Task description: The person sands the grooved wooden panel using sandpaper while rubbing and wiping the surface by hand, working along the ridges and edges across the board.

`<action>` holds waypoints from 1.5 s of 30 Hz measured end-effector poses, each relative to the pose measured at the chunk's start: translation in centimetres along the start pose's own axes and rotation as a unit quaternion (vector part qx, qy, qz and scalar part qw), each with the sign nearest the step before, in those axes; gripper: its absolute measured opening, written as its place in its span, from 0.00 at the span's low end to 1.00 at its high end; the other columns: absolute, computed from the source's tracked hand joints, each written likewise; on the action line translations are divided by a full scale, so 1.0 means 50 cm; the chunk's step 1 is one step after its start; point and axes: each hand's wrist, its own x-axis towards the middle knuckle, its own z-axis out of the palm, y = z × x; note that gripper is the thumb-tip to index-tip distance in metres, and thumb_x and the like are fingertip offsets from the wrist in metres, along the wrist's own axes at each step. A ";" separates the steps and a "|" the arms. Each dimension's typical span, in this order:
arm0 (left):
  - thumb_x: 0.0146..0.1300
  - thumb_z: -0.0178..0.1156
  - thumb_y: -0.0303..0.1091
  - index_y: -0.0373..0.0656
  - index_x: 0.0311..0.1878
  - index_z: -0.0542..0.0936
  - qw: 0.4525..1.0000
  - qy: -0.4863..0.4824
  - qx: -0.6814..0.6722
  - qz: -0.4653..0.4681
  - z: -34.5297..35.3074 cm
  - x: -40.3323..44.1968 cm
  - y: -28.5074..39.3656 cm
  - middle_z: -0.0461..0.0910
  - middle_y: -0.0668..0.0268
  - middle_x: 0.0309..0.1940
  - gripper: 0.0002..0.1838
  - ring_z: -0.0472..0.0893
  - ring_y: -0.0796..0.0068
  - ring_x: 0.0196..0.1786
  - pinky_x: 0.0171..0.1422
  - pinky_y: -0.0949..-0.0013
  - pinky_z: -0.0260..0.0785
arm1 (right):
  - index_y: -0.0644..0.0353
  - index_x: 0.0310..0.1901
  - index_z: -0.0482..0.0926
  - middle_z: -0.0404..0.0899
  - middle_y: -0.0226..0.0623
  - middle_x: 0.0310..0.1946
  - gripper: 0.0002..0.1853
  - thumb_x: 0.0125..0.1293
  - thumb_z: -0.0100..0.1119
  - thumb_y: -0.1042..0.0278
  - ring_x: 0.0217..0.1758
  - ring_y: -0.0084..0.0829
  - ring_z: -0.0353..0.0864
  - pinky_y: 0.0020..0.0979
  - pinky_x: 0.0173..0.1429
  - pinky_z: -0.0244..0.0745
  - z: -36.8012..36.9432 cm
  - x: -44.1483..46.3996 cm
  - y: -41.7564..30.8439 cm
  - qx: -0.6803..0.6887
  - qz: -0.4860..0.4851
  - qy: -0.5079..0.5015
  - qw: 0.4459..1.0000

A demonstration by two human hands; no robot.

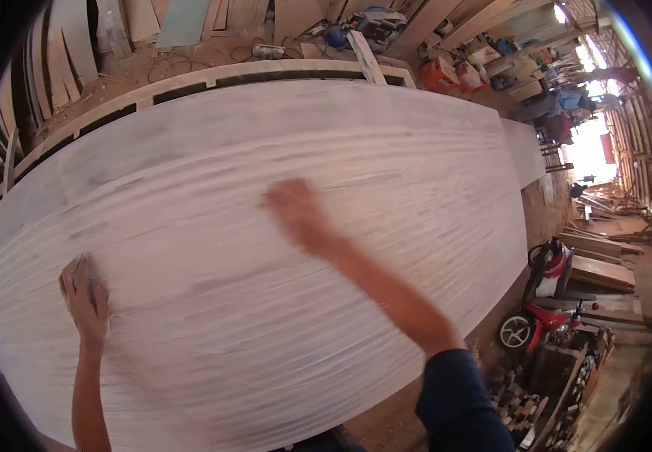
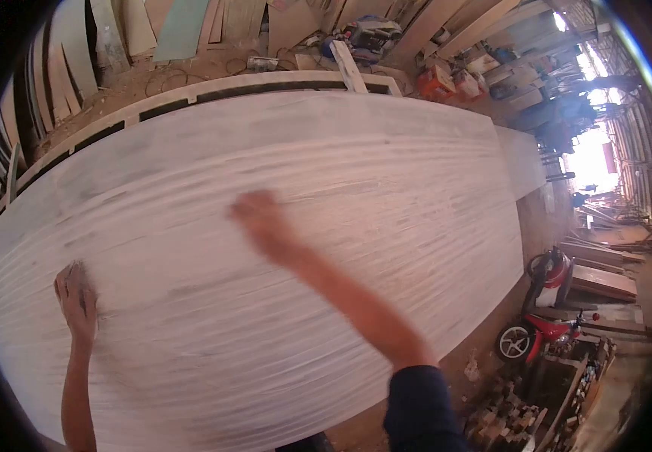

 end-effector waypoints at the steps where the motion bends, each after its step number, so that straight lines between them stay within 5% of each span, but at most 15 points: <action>1: 0.68 0.51 0.27 0.34 0.66 0.72 1.000 0.000 -0.009 0.002 0.003 -0.005 -0.008 0.69 0.52 0.63 0.23 0.67 0.51 0.66 0.73 0.51 0.57 | 0.60 0.56 0.78 0.75 0.46 0.61 0.19 0.62 0.53 0.81 0.71 0.52 0.64 0.51 0.78 0.53 0.002 0.046 -0.075 0.028 -0.046 0.010 0.999; 3: 0.69 0.50 0.27 0.33 0.66 0.72 1.000 -0.001 -0.009 0.009 0.004 -0.003 -0.010 0.69 0.52 0.63 0.23 0.67 0.52 0.66 0.73 0.52 0.57 | 0.58 0.54 0.78 0.75 0.45 0.60 0.21 0.60 0.52 0.84 0.71 0.48 0.64 0.48 0.78 0.55 -0.066 0.104 -0.157 0.087 -0.018 -0.100 0.991; 8: 0.69 0.49 0.26 0.33 0.65 0.72 1.000 0.009 0.003 0.024 0.007 -0.001 -0.001 0.70 0.52 0.62 0.22 0.67 0.51 0.66 0.74 0.53 0.57 | 0.51 0.57 0.79 0.75 0.35 0.63 0.15 0.74 0.46 0.74 0.73 0.39 0.65 0.45 0.82 0.49 -0.114 -0.092 0.179 -0.063 0.030 0.006 0.998; 13: 0.68 0.48 0.26 0.35 0.65 0.72 1.000 -0.007 0.007 -0.014 0.001 0.001 -0.001 0.69 0.52 0.63 0.22 0.67 0.51 0.67 0.74 0.53 0.57 | 0.56 0.59 0.79 0.76 0.43 0.62 0.16 0.73 0.48 0.75 0.72 0.40 0.68 0.50 0.81 0.50 -0.198 -0.183 0.341 -0.059 -0.024 0.030 0.998; 15: 0.68 0.48 0.26 0.35 0.65 0.72 1.000 -0.013 0.015 -0.016 -0.004 0.000 0.004 0.69 0.52 0.63 0.22 0.67 0.51 0.67 0.74 0.53 0.57 | 0.57 0.57 0.79 0.78 0.42 0.61 0.16 0.71 0.51 0.76 0.72 0.42 0.68 0.48 0.80 0.54 -0.171 -0.072 0.188 -0.016 -0.059 -0.094 0.994; 17: 0.68 0.48 0.26 0.36 0.66 0.72 1.000 -0.023 0.004 -0.008 -0.010 0.004 0.008 0.68 0.52 0.64 0.23 0.66 0.51 0.68 0.74 0.53 0.57 | 0.57 0.47 0.80 0.80 0.38 0.47 0.08 0.70 0.52 0.73 0.56 0.37 0.77 0.43 0.67 0.68 -0.101 0.015 0.055 0.001 -0.179 0.024 0.984; 19: 0.68 0.48 0.26 0.36 0.66 0.72 1.000 -0.014 0.017 -0.008 -0.005 0.002 0.006 0.68 0.52 0.64 0.23 0.66 0.51 0.68 0.74 0.53 0.56 | 0.56 0.46 0.80 0.79 0.36 0.43 0.08 0.70 0.52 0.72 0.53 0.37 0.77 0.44 0.65 0.68 -0.104 0.073 -0.023 0.082 -0.149 -0.068 0.983; 22: 0.68 0.47 0.27 0.35 0.66 0.71 1.000 -0.007 0.022 0.001 -0.008 0.003 0.018 0.68 0.51 0.64 0.23 0.65 0.50 0.69 0.74 0.53 0.56 | 0.59 0.47 0.80 0.81 0.39 0.49 0.09 0.70 0.52 0.74 0.58 0.40 0.77 0.46 0.69 0.66 -0.120 0.029 0.080 0.037 -0.133 -0.040 0.990; 25: 0.68 0.47 0.28 0.35 0.66 0.71 1.000 -0.003 0.021 -0.009 -0.005 0.009 0.030 0.68 0.51 0.64 0.23 0.65 0.50 0.69 0.74 0.52 0.57 | 0.58 0.43 0.82 0.83 0.39 0.40 0.09 0.73 0.52 0.67 0.49 0.38 0.79 0.44 0.64 0.68 -0.246 -0.072 0.277 -0.028 -0.079 0.013 0.996; 29: 0.67 0.46 0.27 0.34 0.66 0.70 0.999 0.002 0.025 -0.023 -0.001 0.006 0.026 0.68 0.51 0.64 0.24 0.66 0.50 0.68 0.73 0.52 0.58 | 0.58 0.42 0.82 0.81 0.39 0.38 0.06 0.70 0.57 0.69 0.48 0.38 0.78 0.42 0.62 0.69 -0.341 -0.090 0.318 -0.019 0.006 -0.072 0.997; 33: 0.66 0.46 0.27 0.34 0.65 0.70 0.998 -0.015 0.042 -0.033 -0.006 0.015 0.037 0.68 0.51 0.64 0.24 0.66 0.50 0.68 0.73 0.52 0.58 | 0.61 0.48 0.79 0.80 0.42 0.48 0.11 0.65 0.53 0.76 0.56 0.42 0.77 0.45 0.68 0.67 -0.104 0.026 0.148 0.010 -0.180 0.032 0.983; 35: 0.66 0.46 0.27 0.33 0.66 0.70 0.998 -0.026 0.052 -0.034 -0.008 0.013 0.030 0.68 0.50 0.64 0.25 0.66 0.49 0.69 0.74 0.51 0.57 | 0.63 0.51 0.77 0.78 0.45 0.52 0.14 0.64 0.55 0.76 0.61 0.44 0.75 0.47 0.70 0.65 -0.067 0.120 -0.013 0.062 -0.160 -0.069 0.983; 39: 0.66 0.46 0.29 0.33 0.67 0.69 0.996 -0.035 0.068 -0.036 -0.005 0.000 0.020 0.67 0.49 0.65 0.26 0.65 0.48 0.69 0.75 0.51 0.55 | 0.62 0.53 0.77 0.77 0.45 0.55 0.16 0.63 0.56 0.77 0.61 0.44 0.75 0.46 0.71 0.64 -0.034 0.144 -0.087 0.083 -0.150 -0.031 0.985; 44: 0.66 0.47 0.30 0.32 0.67 0.69 0.999 -0.004 0.029 -0.030 0.004 -0.001 0.019 0.68 0.49 0.65 0.26 0.65 0.47 0.69 0.76 0.51 0.54 | 0.55 0.49 0.80 0.80 0.40 0.48 0.09 0.73 0.50 0.73 0.61 0.39 0.75 0.47 0.73 0.62 -0.198 -0.066 0.271 -0.053 -0.074 -0.034 0.995; 45: 0.66 0.47 0.30 0.32 0.67 0.69 0.999 -0.005 0.027 -0.033 0.002 0.002 0.019 0.68 0.49 0.65 0.26 0.65 0.47 0.69 0.76 0.51 0.54 | 0.56 0.44 0.81 0.81 0.38 0.41 0.06 0.71 0.55 0.70 0.52 0.38 0.78 0.45 0.67 0.67 -0.270 -0.087 0.309 -0.047 -0.066 -0.040 0.996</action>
